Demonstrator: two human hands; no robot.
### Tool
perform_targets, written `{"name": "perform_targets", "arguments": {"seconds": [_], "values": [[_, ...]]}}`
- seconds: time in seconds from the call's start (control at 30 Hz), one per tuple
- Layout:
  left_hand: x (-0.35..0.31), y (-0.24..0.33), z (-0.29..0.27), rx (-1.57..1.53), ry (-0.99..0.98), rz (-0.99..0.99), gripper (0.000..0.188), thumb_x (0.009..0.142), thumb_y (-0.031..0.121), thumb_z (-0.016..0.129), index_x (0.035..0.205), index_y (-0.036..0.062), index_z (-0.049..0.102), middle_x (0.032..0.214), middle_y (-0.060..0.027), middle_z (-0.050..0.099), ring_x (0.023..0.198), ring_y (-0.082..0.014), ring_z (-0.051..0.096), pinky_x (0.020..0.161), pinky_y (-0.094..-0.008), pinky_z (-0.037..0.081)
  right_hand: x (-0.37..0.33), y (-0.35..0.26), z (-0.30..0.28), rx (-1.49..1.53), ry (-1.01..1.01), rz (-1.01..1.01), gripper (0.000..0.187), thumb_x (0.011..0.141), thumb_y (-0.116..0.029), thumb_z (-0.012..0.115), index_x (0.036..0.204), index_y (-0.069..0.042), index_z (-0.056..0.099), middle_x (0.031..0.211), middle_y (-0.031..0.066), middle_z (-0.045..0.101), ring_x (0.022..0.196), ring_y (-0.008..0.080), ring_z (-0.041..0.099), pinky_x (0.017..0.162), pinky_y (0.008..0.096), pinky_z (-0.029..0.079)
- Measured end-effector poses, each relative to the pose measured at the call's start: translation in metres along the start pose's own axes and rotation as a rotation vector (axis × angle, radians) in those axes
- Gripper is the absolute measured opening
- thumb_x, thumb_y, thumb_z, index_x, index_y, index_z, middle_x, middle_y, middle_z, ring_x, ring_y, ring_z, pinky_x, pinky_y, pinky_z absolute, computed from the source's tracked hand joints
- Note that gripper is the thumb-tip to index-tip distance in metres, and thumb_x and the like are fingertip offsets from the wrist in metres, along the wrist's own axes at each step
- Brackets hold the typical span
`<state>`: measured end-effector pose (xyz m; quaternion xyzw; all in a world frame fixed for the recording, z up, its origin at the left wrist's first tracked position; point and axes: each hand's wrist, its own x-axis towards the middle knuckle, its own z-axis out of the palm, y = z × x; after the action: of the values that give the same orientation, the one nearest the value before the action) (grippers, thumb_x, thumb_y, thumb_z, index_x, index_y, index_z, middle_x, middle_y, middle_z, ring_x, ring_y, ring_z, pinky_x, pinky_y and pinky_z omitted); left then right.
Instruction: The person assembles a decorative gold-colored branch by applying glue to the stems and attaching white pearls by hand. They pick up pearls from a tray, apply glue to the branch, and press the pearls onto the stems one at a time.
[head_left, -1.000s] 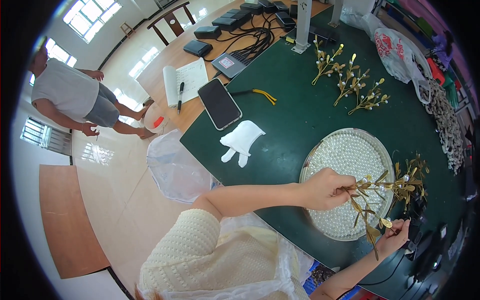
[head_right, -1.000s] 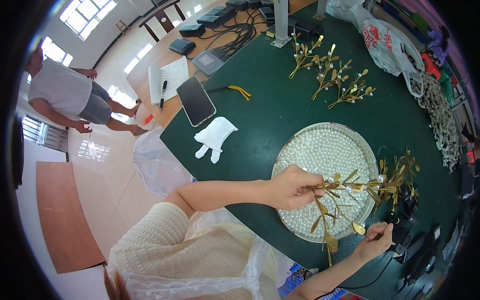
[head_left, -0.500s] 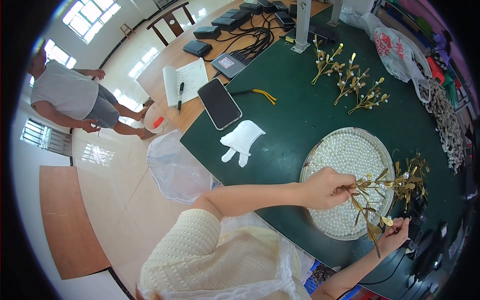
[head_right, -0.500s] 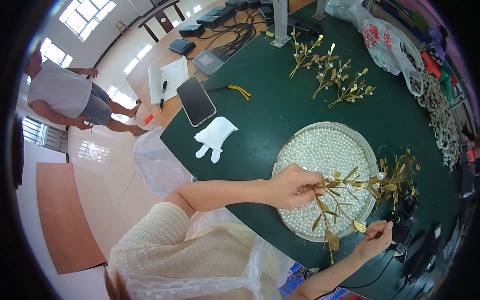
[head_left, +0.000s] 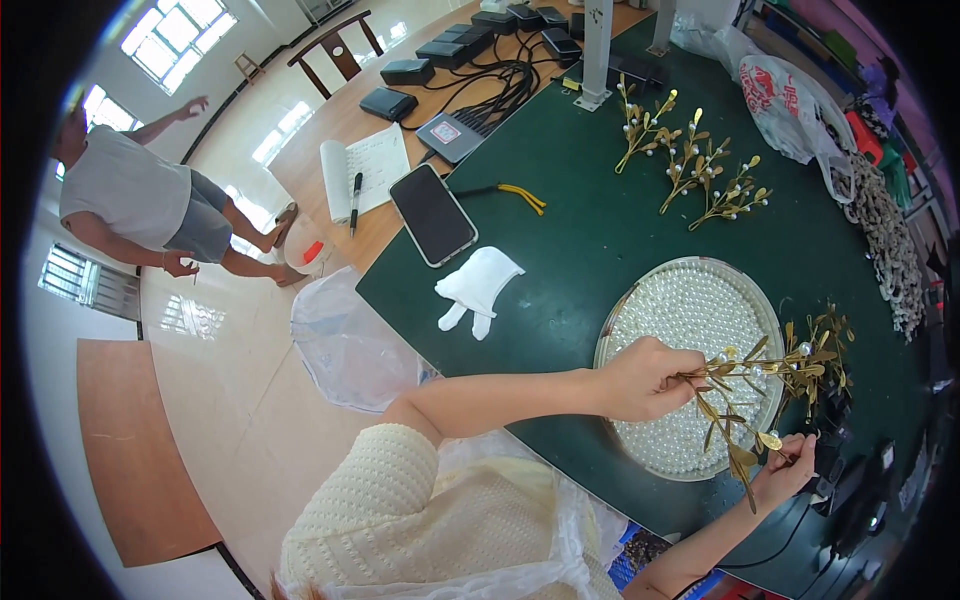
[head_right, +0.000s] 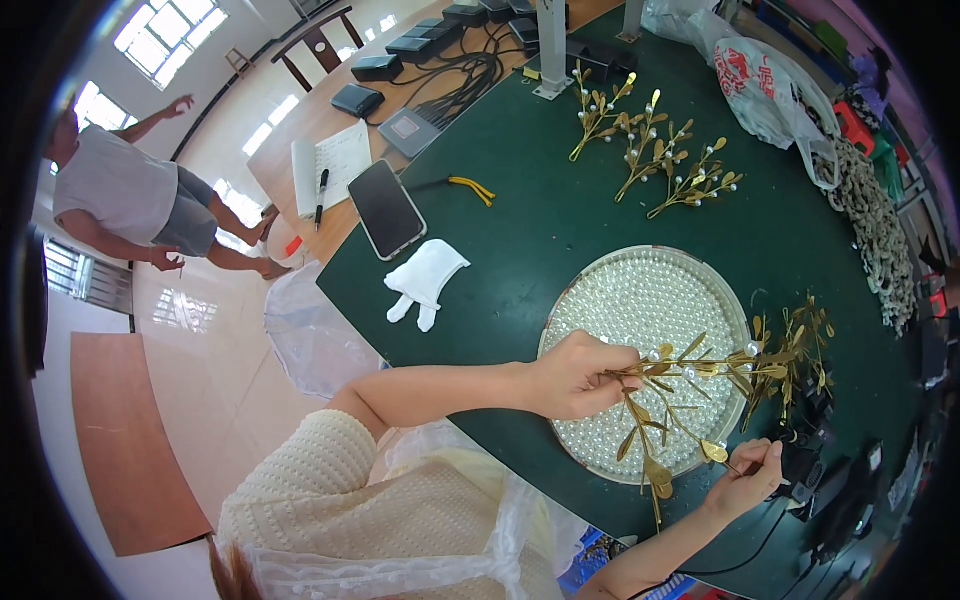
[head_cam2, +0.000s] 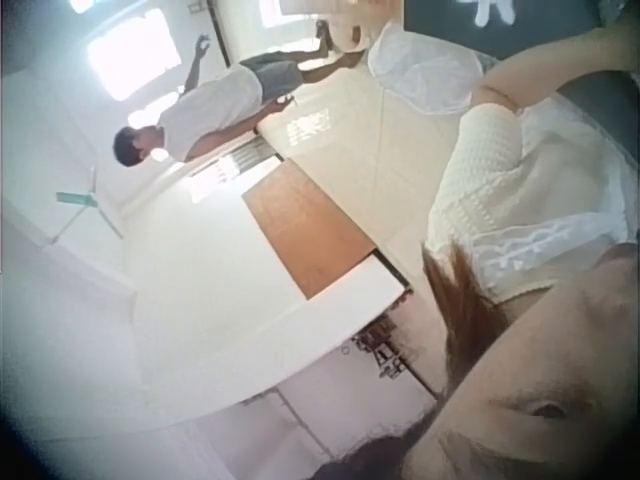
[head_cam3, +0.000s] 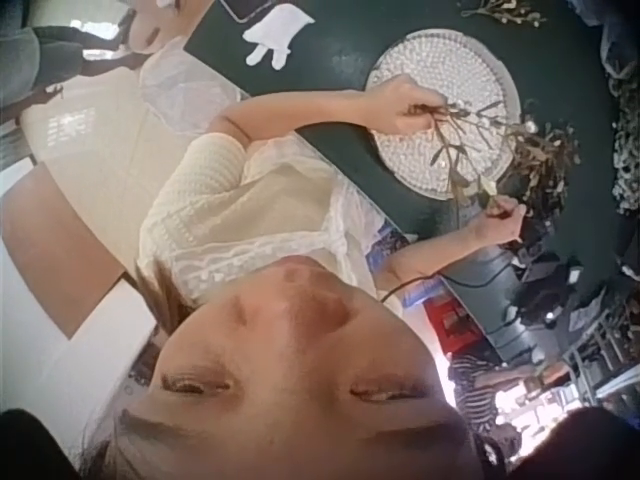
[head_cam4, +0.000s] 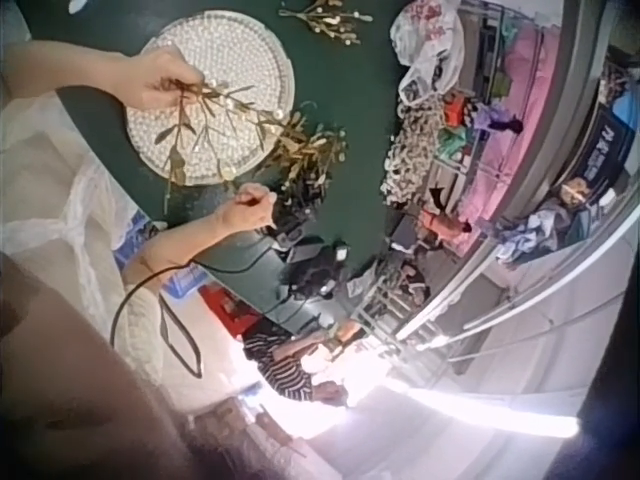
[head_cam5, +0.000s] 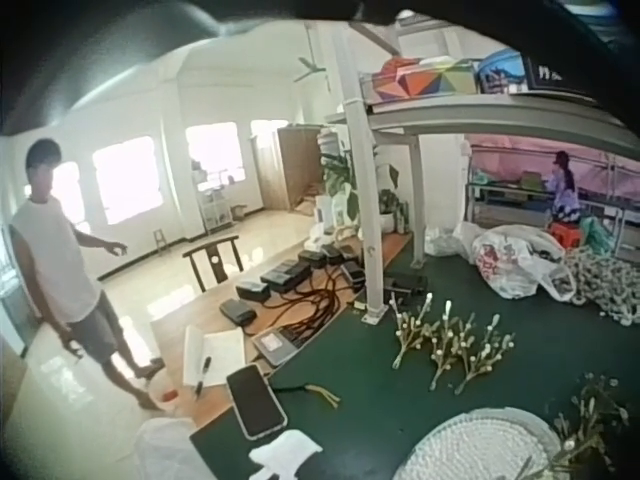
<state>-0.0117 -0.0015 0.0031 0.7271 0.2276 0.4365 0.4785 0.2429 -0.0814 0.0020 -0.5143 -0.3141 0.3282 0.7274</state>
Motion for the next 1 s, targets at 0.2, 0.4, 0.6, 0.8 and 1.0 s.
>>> {"name": "perform_targets", "arguments": {"seconds": [0.2, 0.4, 0.6, 0.8, 1.0], "values": [[0.002, 0.002, -0.007, -0.041, 0.019, -0.029, 0.003, 0.071, -0.002, 0.05, 0.074, -0.0009, 0.052, 0.054, -0.0105, 0.052, 0.042, -0.0177, 0.051, 0.041, -0.0275, 0.037, 0.002, 0.005, 0.007, -0.015, 0.029, -0.005, 0.041, 0.091, -0.019, 0.039, 0.052, -0.005, 0.039, 0.051, 0.0001, 0.031, 0.043, 0.0068, 0.026, 0.041, 0.0227, 0.018], [0.004, 0.002, 0.003, 0.05, 0.01, -0.011, 0.001, 0.073, -0.001, 0.051, 0.073, -0.0013, 0.051, 0.057, -0.0112, 0.053, 0.045, -0.0185, 0.054, 0.042, -0.0273, 0.037, 0.0, -0.003, 0.001, -0.088, 0.03, -0.04, 0.042, 0.088, -0.017, 0.039, 0.048, -0.006, 0.037, 0.046, 0.0003, 0.032, 0.04, 0.0073, 0.028, 0.039, 0.0226, 0.018], [-0.004, 0.004, 0.0, 0.109, 0.054, -0.08, 0.004, 0.077, 0.003, 0.053, 0.077, -0.0007, 0.054, 0.053, -0.009, 0.05, 0.043, -0.0119, 0.048, 0.043, -0.0239, 0.036, 0.002, 0.007, -0.004, -0.089, 0.009, -0.054, 0.042, 0.086, -0.016, 0.044, 0.048, 0.0, 0.049, 0.046, 0.002, 0.041, 0.039, 0.0067, 0.031, 0.038, 0.0216, 0.02], [-0.003, -0.004, 0.004, 0.017, 0.078, -0.106, 0.007, 0.078, 0.0, 0.047, 0.077, -0.003, 0.054, 0.061, -0.0049, 0.055, 0.053, -0.0063, 0.048, 0.05, -0.0217, 0.038, 0.006, -0.023, 0.007, -0.081, 0.137, -0.153, 0.023, 0.086, -0.014, 0.042, 0.087, 0.003, 0.059, 0.049, -0.0009, 0.04, 0.039, 0.0042, 0.032, 0.037, 0.0193, 0.021], [-0.004, -0.009, 0.002, -0.079, 0.165, -0.153, 0.009, 0.084, 0.004, 0.046, 0.083, -0.0009, 0.054, 0.061, 0.0051, 0.041, 0.057, -0.0018, 0.035, 0.049, -0.0186, 0.03, 0.054, -0.17, 0.103, -0.183, 0.043, -0.705, 0.033, 0.083, -0.008, 0.044, 0.115, 0.0, 0.049, 0.053, -0.0018, 0.043, 0.043, 0.0019, 0.032, 0.039, 0.0166, 0.022]]}}
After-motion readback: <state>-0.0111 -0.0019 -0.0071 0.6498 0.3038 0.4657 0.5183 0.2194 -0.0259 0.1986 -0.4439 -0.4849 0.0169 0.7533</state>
